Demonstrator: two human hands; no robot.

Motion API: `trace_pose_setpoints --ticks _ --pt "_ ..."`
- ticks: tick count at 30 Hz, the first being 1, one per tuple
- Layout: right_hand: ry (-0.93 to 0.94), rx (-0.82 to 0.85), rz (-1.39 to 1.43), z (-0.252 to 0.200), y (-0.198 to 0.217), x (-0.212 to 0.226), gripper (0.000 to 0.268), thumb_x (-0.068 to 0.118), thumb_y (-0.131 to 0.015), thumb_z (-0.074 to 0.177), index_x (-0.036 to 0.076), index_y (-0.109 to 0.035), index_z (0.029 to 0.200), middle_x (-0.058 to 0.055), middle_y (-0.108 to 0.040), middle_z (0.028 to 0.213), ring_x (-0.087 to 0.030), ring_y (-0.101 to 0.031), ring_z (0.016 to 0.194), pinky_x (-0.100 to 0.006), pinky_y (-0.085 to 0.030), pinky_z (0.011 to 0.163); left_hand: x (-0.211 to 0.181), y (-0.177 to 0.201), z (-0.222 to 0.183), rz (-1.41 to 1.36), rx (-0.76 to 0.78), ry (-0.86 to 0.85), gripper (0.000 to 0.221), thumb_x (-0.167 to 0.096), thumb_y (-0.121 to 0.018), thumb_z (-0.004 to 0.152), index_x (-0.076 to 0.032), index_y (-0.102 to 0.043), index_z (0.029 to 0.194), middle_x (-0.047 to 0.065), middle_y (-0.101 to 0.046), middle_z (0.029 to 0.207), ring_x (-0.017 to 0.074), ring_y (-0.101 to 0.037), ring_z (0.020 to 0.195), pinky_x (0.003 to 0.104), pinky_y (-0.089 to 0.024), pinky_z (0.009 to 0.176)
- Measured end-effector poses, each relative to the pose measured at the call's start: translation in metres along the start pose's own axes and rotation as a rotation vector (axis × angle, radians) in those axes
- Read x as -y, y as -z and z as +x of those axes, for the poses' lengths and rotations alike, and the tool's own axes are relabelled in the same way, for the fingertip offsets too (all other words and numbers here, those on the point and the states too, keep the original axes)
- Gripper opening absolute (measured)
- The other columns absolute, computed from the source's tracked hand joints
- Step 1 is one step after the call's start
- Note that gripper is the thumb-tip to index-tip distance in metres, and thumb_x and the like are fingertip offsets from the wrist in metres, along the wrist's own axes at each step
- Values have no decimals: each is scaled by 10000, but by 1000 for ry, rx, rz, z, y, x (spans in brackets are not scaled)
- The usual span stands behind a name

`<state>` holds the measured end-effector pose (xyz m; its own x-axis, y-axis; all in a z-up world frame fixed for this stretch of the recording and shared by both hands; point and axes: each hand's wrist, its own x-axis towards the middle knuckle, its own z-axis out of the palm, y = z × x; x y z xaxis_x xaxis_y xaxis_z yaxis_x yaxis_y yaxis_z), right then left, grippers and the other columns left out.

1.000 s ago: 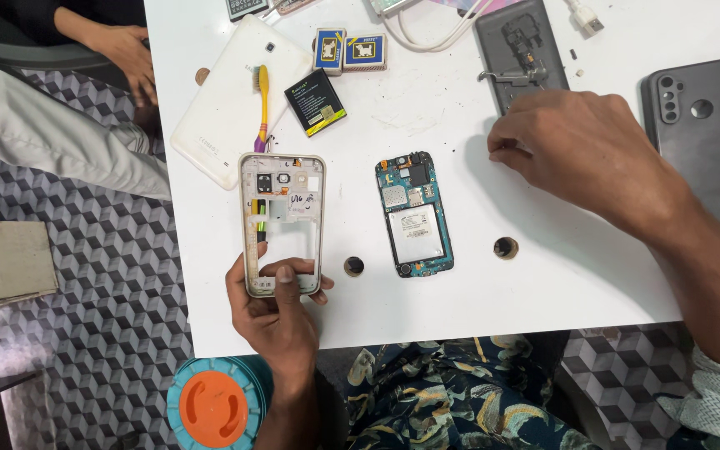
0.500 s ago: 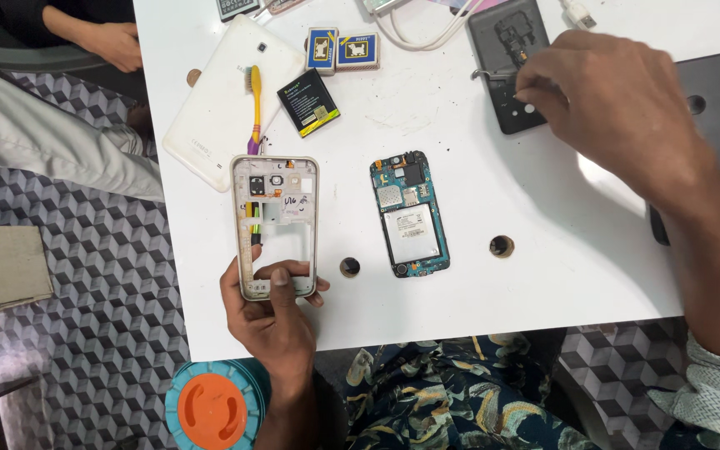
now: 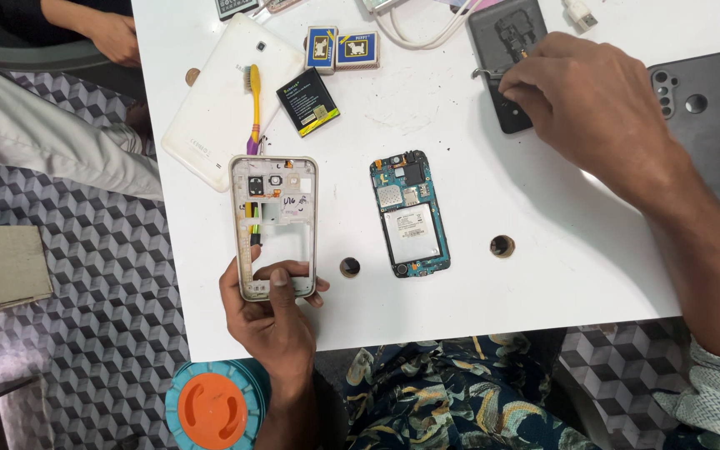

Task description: The person assembles a smartphone by connecting internal ribbon cables to the motherboard and placing the main assembly into the phone's back housing. They then use a screwdriver to secure the components with screws.

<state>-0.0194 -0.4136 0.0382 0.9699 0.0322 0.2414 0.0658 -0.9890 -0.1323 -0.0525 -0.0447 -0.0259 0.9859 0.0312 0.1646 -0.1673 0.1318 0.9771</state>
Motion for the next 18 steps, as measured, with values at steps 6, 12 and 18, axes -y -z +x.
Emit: trace_pose_setpoints --ticks 6,12,18 --pt "17 -35 -2 1 2 1 138 134 -715 1059 42 -795 1123 -140 -750 1055 -256 -711 786 -383 -581 690 1 1 1 3 4 -10 359 -88 -538 1085 43 -417 1396 186 -727 911 218 -719 666 289 -547 519" --pt "195 35 199 0 5 23 301 117 -689 944 78 -718 1241 -131 -716 1204 -303 -715 1005 -405 -602 846 -2 -1 1 45 -11 0 361 -97 -546 1076 47 -428 1385 187 -729 899 213 -716 661 288 -548 524" --pt "369 286 75 -1 -15 69 546 10 -575 870 192 -598 1383 -113 -584 1399 -255 -637 1137 -377 -569 895 -4 -1 4 72 -8 -3 357 -91 -536 1068 38 -423 1380 178 -741 893 212 -726 656 289 -562 522"
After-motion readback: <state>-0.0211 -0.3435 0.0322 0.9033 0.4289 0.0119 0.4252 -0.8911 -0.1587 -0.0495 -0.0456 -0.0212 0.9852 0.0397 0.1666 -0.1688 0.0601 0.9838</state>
